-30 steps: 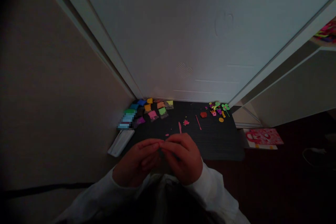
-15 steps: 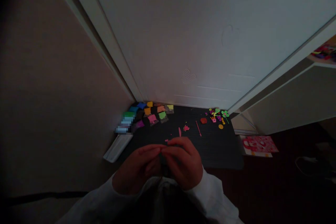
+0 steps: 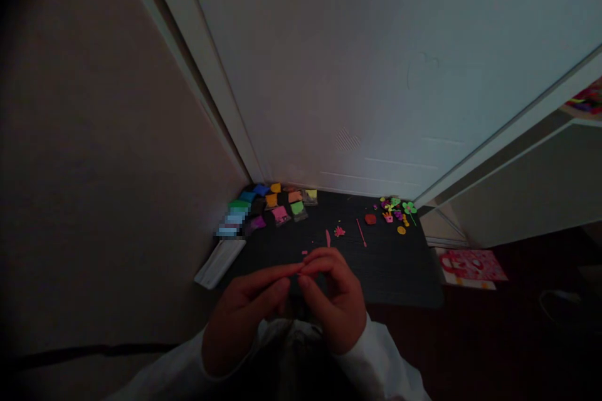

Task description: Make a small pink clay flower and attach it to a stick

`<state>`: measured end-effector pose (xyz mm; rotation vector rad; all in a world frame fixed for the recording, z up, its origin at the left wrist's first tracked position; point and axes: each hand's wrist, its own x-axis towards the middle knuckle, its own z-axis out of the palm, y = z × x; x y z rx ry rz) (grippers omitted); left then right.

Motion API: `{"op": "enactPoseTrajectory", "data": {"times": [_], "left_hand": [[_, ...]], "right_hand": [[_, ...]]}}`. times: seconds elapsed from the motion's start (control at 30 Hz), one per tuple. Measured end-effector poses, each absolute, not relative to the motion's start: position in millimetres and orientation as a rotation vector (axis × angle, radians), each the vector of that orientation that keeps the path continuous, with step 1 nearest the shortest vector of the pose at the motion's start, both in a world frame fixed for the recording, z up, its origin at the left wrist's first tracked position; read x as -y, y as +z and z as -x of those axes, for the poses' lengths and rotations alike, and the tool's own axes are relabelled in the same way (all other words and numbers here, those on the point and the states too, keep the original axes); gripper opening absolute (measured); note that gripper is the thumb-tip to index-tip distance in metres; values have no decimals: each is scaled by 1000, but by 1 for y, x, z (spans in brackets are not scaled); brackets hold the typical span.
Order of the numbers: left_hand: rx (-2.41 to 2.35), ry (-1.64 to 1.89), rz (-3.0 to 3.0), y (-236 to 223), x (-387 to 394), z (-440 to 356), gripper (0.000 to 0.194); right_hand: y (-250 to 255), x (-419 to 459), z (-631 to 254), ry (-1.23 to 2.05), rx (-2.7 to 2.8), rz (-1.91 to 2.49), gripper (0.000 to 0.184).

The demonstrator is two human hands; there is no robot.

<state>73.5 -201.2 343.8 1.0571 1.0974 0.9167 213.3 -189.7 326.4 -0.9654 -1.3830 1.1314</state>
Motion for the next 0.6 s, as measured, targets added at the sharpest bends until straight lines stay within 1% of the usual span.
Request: {"op": "enactPoseTrajectory", "data": {"times": [0.27, 0.6], "left_hand": [[-1058, 891, -1051, 341, 204, -80, 22], [-1084, 863, -1205, 342, 208, -79, 17]], "right_hand": [[327, 201, -218, 1069, 1334, 1027, 8], [325, 208, -215, 1000, 1350, 1058, 15]]}}
